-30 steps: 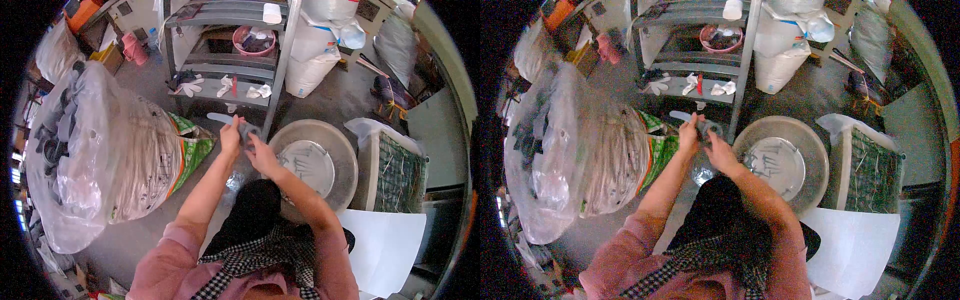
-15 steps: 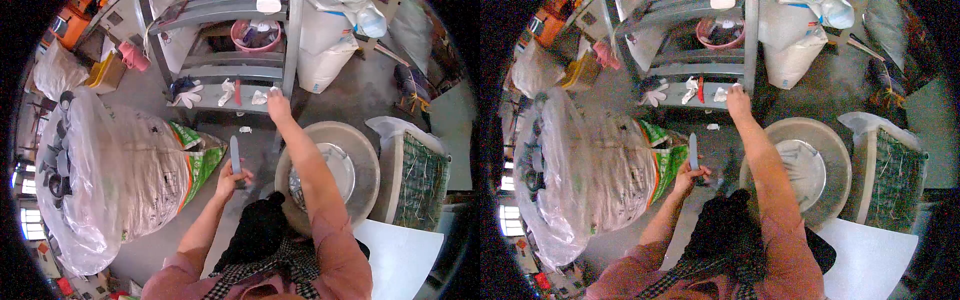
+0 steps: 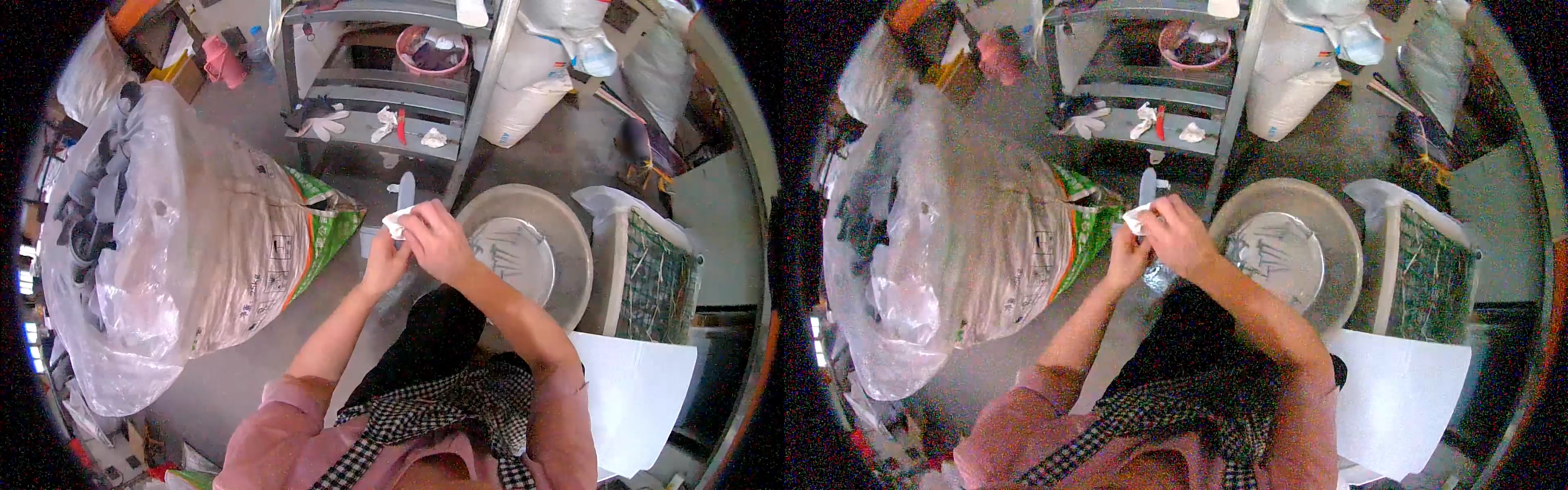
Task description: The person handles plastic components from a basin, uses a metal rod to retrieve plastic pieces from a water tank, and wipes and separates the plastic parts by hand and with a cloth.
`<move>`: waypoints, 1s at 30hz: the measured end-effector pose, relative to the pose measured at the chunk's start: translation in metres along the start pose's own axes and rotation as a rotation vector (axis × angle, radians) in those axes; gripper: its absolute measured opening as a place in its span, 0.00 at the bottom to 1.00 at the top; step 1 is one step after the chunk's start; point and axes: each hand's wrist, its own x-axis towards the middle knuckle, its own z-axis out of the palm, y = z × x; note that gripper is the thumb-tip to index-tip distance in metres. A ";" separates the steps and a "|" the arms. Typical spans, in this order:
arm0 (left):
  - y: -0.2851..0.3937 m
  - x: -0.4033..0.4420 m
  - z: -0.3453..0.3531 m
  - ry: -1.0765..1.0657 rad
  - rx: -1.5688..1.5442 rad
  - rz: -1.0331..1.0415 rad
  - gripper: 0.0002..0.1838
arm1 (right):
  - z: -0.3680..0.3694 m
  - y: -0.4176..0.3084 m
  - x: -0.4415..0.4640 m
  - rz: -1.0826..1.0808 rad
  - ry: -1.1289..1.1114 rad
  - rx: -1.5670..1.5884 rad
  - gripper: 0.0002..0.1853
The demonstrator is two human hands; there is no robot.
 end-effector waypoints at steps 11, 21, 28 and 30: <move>0.046 -0.064 -0.044 0.019 0.279 0.198 0.15 | -0.005 -0.082 0.007 -0.035 -0.045 0.108 0.06; 0.076 -0.089 -0.056 -0.109 0.070 -0.010 0.17 | -0.014 -0.088 0.032 0.187 0.101 0.184 0.05; 0.094 -0.072 -0.076 -0.348 -0.958 -0.080 0.54 | -0.003 -0.147 -0.016 -0.212 -0.043 -0.028 0.09; 0.098 -0.074 -0.074 -0.352 -0.989 -0.090 0.55 | -0.005 -0.148 -0.023 -0.306 -0.045 -0.155 0.11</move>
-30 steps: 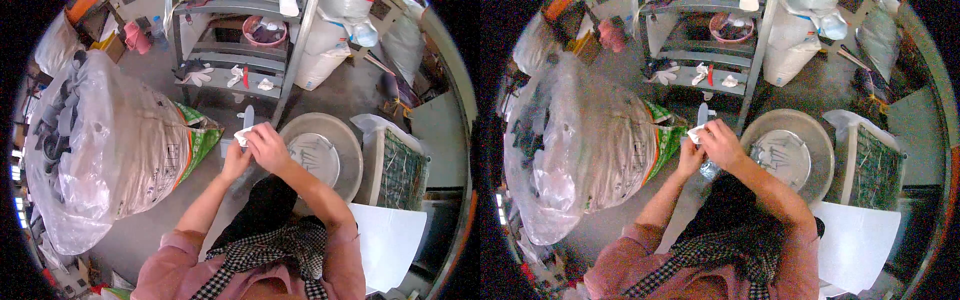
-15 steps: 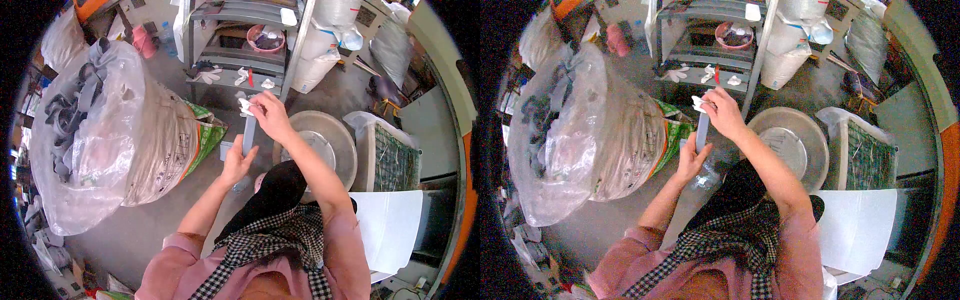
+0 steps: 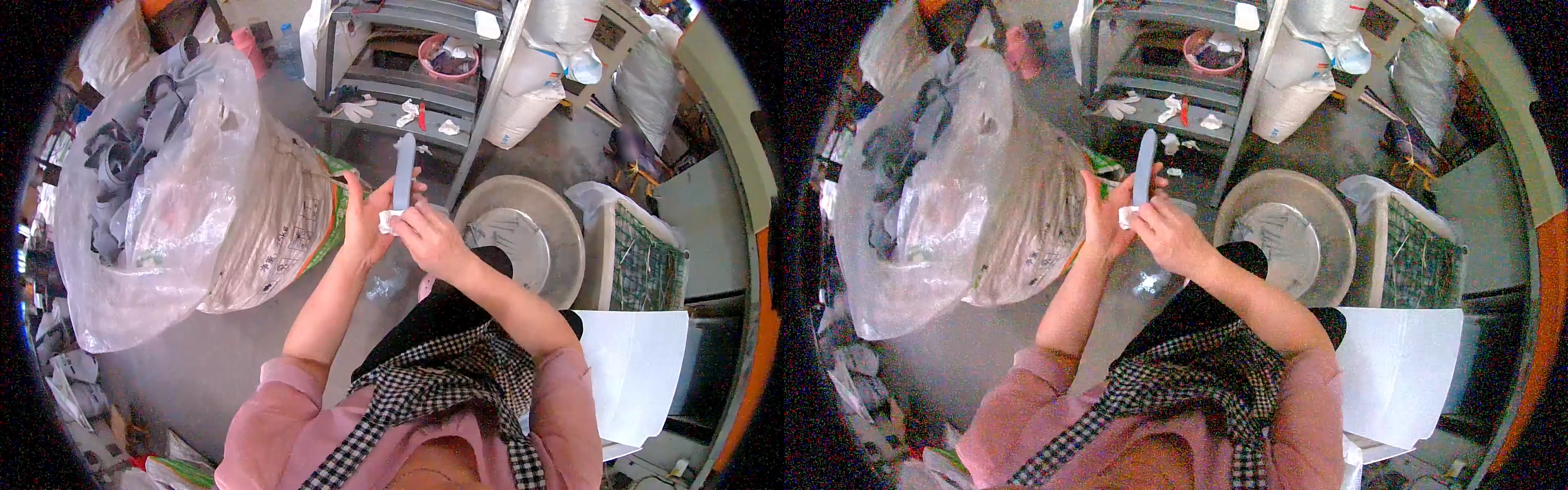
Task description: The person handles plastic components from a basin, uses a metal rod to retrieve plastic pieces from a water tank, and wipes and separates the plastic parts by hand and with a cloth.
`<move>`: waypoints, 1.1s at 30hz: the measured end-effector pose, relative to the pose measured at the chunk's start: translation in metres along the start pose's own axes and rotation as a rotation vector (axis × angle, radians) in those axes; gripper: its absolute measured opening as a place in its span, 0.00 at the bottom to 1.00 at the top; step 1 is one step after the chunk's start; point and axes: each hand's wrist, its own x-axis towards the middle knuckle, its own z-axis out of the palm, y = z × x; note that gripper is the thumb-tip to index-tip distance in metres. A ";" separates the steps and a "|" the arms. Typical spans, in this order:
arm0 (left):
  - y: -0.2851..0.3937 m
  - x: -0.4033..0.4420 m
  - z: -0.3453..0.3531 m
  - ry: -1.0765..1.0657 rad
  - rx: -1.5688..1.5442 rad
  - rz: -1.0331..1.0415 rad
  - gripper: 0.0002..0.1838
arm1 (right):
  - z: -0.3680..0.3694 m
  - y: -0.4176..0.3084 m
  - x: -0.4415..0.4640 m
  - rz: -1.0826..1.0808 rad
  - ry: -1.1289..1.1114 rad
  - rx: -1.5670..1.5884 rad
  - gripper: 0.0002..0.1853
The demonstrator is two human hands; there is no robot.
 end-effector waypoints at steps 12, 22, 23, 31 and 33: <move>-0.028 -0.016 0.002 0.228 0.717 0.257 0.33 | -0.002 0.007 0.008 0.199 0.221 0.137 0.08; -0.036 -0.044 0.010 0.460 1.215 0.024 0.13 | 0.009 0.051 0.007 0.635 0.203 0.347 0.07; -0.035 -0.051 0.006 0.377 1.343 0.102 0.13 | 0.017 0.065 -0.002 0.690 0.216 0.325 0.08; 0.144 -0.083 0.038 0.290 2.126 0.929 0.14 | 0.056 0.160 -0.048 0.897 0.187 0.258 0.08; 0.213 -0.087 0.006 0.579 2.399 1.171 0.12 | 0.063 0.175 -0.047 0.909 0.206 0.241 0.08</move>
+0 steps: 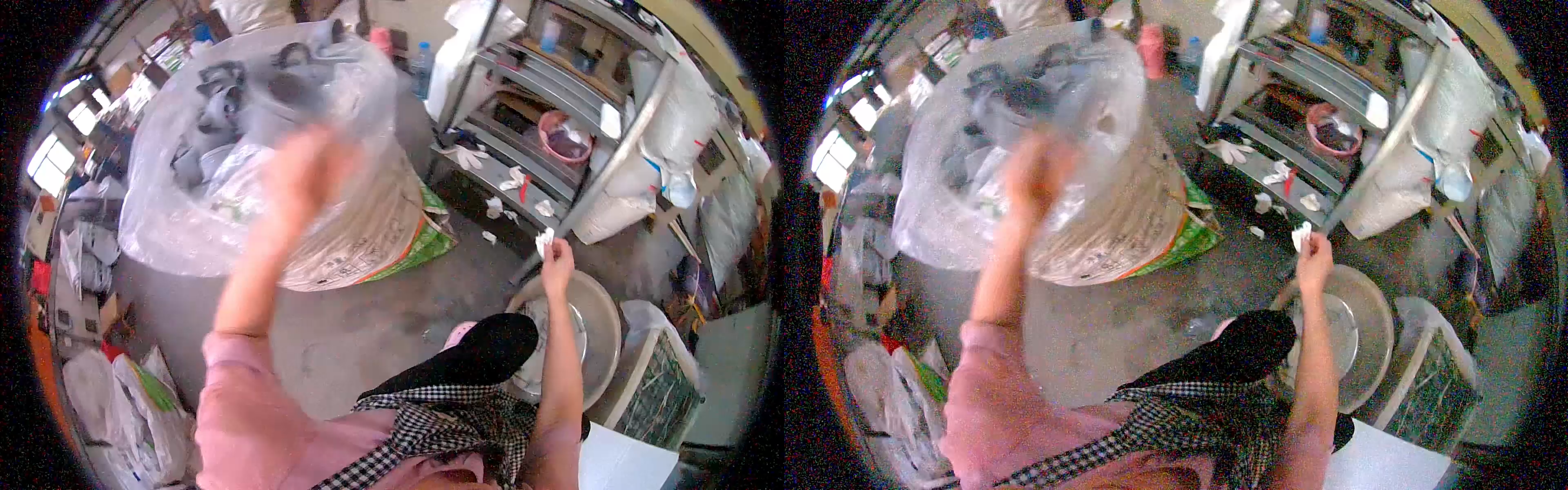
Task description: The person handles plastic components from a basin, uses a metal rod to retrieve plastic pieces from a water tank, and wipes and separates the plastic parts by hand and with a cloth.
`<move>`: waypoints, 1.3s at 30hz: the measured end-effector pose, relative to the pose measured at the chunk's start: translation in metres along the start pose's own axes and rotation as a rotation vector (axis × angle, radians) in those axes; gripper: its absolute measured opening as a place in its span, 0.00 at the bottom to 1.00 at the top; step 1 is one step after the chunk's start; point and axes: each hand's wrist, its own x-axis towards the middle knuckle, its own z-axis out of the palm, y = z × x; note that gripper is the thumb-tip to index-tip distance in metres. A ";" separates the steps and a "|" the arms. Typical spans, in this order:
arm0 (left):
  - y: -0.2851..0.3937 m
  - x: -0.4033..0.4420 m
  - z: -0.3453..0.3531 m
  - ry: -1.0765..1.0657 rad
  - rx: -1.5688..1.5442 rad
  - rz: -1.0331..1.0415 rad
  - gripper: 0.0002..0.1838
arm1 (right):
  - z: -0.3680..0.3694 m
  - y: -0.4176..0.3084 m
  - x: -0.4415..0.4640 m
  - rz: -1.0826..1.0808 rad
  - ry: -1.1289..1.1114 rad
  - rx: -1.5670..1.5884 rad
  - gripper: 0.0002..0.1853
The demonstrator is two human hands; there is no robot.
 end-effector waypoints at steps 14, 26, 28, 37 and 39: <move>0.075 -0.011 0.104 -0.422 -0.235 0.091 0.15 | 0.076 0.092 0.103 0.018 0.153 -0.211 0.10; 0.141 -0.237 0.428 -1.137 -0.573 -0.273 0.23 | 0.107 0.117 0.154 -0.181 -0.016 -0.236 0.17; 0.142 -0.259 0.476 -1.370 -0.458 -0.303 0.28 | 0.085 0.107 0.144 -0.185 -0.020 -0.135 0.14; 0.169 -0.286 0.677 -1.729 -0.089 -0.166 0.32 | 0.010 0.200 -0.016 0.090 -0.263 -0.143 0.07; 0.174 -0.294 0.705 -1.729 -0.076 -0.188 0.30 | 0.003 0.227 -0.054 0.190 -0.301 -0.143 0.08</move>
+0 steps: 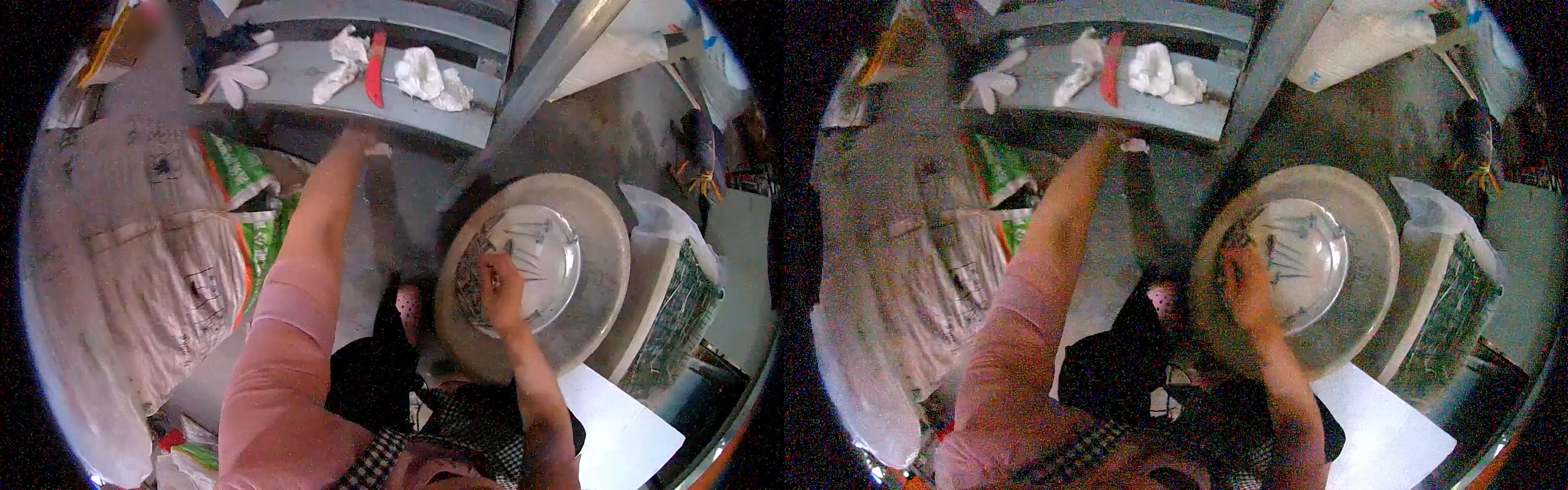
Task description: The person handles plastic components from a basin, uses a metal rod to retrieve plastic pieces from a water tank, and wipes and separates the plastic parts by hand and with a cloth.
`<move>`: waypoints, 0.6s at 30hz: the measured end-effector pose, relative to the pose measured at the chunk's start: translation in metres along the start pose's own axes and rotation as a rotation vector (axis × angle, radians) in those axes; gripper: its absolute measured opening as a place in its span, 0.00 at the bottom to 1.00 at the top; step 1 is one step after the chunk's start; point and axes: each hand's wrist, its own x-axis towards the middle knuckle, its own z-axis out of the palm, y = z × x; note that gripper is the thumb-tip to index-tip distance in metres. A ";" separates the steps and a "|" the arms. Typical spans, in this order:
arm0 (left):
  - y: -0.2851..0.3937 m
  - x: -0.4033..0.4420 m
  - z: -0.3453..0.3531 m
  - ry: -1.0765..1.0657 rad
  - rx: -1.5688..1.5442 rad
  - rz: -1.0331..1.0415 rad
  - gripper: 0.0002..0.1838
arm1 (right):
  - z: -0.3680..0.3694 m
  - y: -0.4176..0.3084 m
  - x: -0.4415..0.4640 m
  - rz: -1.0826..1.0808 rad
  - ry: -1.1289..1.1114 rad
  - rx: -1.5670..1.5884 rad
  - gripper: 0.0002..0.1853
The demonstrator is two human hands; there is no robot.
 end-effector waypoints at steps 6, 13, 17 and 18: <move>0.008 0.049 0.007 0.062 -0.067 -0.048 0.25 | 0.024 0.030 -0.044 0.134 -0.044 0.100 0.07; -0.015 -0.052 -0.016 -0.007 -0.331 0.039 0.22 | 0.029 0.013 -0.038 0.055 -0.034 0.121 0.08; -0.025 -0.234 -0.056 0.114 -0.830 0.297 0.18 | 0.012 0.004 -0.049 0.129 -0.066 0.088 0.09; -0.027 -0.275 -0.067 0.244 -0.890 0.352 0.16 | 0.006 0.004 -0.054 0.128 -0.096 0.103 0.09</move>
